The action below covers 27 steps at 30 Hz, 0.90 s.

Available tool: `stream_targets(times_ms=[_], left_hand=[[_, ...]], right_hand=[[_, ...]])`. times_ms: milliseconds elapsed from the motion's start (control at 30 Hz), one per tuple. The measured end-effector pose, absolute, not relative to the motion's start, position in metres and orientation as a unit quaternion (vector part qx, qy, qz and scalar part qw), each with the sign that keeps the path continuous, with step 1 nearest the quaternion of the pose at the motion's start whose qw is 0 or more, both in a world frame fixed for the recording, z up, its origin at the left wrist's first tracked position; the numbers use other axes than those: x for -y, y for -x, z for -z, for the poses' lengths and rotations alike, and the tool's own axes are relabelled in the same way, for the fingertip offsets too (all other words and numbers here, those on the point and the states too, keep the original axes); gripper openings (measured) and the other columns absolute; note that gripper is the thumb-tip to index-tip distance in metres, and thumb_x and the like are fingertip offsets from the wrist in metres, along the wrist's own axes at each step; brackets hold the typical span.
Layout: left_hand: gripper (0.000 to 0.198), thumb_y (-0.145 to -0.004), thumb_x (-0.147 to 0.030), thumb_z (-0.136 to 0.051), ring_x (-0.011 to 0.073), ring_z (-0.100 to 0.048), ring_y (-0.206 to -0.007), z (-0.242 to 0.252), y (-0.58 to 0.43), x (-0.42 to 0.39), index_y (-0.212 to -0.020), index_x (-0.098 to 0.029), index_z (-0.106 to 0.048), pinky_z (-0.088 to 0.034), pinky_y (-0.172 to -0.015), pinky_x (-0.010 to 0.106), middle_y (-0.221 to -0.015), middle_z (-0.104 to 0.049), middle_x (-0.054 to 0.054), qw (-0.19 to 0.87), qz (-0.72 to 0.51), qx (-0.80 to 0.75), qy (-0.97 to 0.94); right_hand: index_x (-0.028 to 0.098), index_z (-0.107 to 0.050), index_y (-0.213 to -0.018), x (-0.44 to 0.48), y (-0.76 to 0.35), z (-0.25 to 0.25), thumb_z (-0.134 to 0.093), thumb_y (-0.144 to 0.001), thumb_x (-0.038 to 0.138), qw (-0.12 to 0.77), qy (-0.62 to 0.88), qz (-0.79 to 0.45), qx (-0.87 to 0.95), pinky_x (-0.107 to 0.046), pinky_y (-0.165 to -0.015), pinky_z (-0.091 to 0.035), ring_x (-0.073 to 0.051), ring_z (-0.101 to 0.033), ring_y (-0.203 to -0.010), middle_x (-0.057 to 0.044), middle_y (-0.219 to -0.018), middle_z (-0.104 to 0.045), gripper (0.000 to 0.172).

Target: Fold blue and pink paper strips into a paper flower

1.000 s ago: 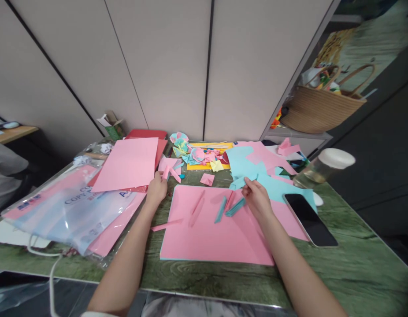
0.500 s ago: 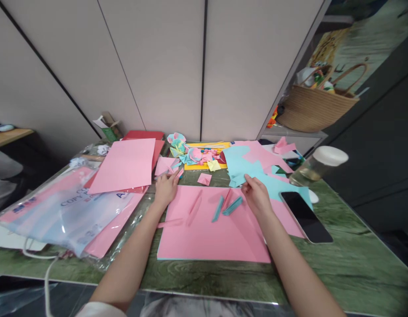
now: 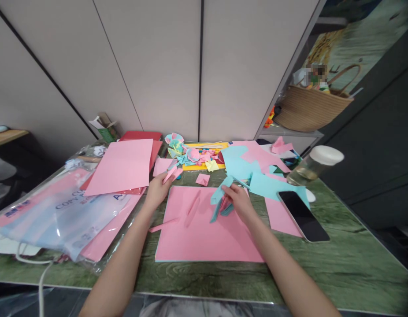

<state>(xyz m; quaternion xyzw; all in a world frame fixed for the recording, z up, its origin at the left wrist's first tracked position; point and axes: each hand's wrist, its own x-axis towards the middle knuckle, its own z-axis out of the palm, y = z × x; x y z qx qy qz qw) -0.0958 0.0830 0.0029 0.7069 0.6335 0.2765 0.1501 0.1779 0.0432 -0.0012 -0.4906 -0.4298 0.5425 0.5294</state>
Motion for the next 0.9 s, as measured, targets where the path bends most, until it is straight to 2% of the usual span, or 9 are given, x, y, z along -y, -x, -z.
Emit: stream_targets(times_ms=[67, 100, 233, 300, 433, 533, 700, 800, 900], left_hand=[[0.041, -0.08, -0.044, -0.034, 0.0171, -0.053, -0.073, -0.013, 0.096, -0.073, -0.091, -0.013, -0.057, -0.04, -0.067, 0.026, -0.079, -0.058, 0.004, 0.256, -0.263, -0.588, -0.721], [0.038, -0.079, -0.043, -0.037, 0.0176, -0.053, -0.078, -0.017, 0.095, -0.069, -0.095, -0.013, -0.056, -0.04, -0.069, 0.026, -0.086, -0.059, 0.004, 0.301, -0.262, -0.558, -0.728], [0.041, -0.074, -0.035, -0.044, 0.019, -0.049, -0.096, -0.018, 0.093, -0.062, -0.111, -0.018, -0.048, -0.038, -0.079, 0.027, -0.112, -0.053, 0.006, 0.36, -0.225, -0.506, -0.75], [0.044, -0.074, -0.035, -0.044, 0.0188, -0.05, -0.094, -0.015, 0.093, -0.061, -0.114, -0.019, -0.046, -0.038, -0.079, 0.028, -0.11, -0.053, 0.006, 0.357, -0.178, -0.52, -0.755], [0.049, -0.07, -0.043, -0.046, 0.019, -0.053, -0.082, -0.017, 0.097, -0.054, -0.113, -0.018, -0.046, -0.038, -0.073, 0.028, -0.093, -0.058, 0.005, 0.329, -0.057, -0.544, -0.77], [0.054, -0.062, -0.047, -0.054, 0.0211, -0.053, -0.084, -0.026, 0.096, -0.042, -0.108, -0.02, -0.048, -0.038, -0.068, 0.027, -0.094, -0.057, 0.005, 0.282, 0.005, -0.573, -0.769], [0.059, -0.047, -0.042, -0.065, 0.0239, -0.053, -0.084, -0.035, 0.085, -0.026, -0.099, -0.019, -0.047, -0.036, -0.061, 0.026, -0.093, -0.056, 0.008, 0.222, 0.075, -0.586, -0.776], [0.056, -0.048, -0.037, -0.064, 0.0239, -0.055, -0.076, -0.035, 0.078, -0.023, -0.097, -0.018, -0.045, -0.035, -0.056, 0.026, -0.089, -0.057, 0.01, 0.212, 0.121, -0.595, -0.766], [0.037, -0.059, -0.03, -0.055, 0.0221, -0.055, -0.069, -0.036, 0.075, -0.021, -0.093, -0.018, -0.046, -0.033, -0.054, 0.026, -0.081, -0.059, 0.009, 0.232, 0.135, -0.578, -0.771]], right_hand=[[0.016, -0.053, -0.061, -0.04, -0.174, 0.002, -0.061, -0.064, 0.04, 0.465, 0.497, -0.558, 0.475, -0.021, -0.042, -0.034, -0.008, -0.043, -0.042, 0.005, -0.048, -0.046, 0.025], [0.016, -0.053, -0.062, -0.039, -0.173, 0.003, -0.059, -0.066, 0.04, 0.433, 0.503, -0.558, 0.498, -0.021, -0.04, -0.034, -0.008, -0.043, -0.042, 0.005, -0.047, -0.047, 0.026], [0.016, -0.053, -0.066, -0.038, -0.173, 0.006, -0.053, -0.07, 0.042, 0.379, 0.529, -0.517, 0.556, -0.02, -0.037, -0.034, -0.01, -0.046, -0.041, 0.004, -0.047, -0.048, 0.026], [0.016, -0.053, -0.067, -0.039, -0.174, 0.007, -0.051, -0.072, 0.041, 0.371, 0.533, -0.504, 0.569, -0.019, -0.037, -0.034, -0.01, -0.047, -0.042, 0.003, -0.047, -0.05, 0.026], [0.016, -0.052, -0.067, -0.039, -0.174, 0.007, -0.051, -0.072, 0.039, 0.367, 0.536, -0.499, 0.573, -0.019, -0.038, -0.036, -0.01, -0.049, -0.043, 0.003, -0.051, -0.052, 0.023], [0.017, -0.05, -0.064, -0.039, -0.174, 0.006, -0.052, -0.072, 0.038, 0.372, 0.534, -0.501, 0.571, -0.019, -0.039, -0.037, -0.01, -0.05, -0.043, 0.003, -0.05, -0.051, 0.022], [0.017, -0.051, -0.066, -0.039, -0.174, 0.008, -0.051, -0.073, 0.04, 0.367, 0.53, -0.497, 0.581, -0.02, -0.039, -0.038, -0.012, -0.053, -0.046, 0.002, -0.054, -0.054, 0.024], [0.017, -0.052, -0.067, -0.039, -0.174, 0.008, -0.05, -0.073, 0.041, 0.363, 0.531, -0.491, 0.587, -0.02, -0.037, -0.037, -0.012, -0.053, -0.046, 0.002, -0.054, -0.054, 0.025], [0.017, -0.051, -0.067, -0.038, -0.173, 0.007, -0.05, -0.072, 0.041, 0.365, 0.53, -0.489, 0.589, -0.02, -0.037, -0.037, -0.012, -0.053, -0.047, 0.002, -0.055, -0.054, 0.025]])
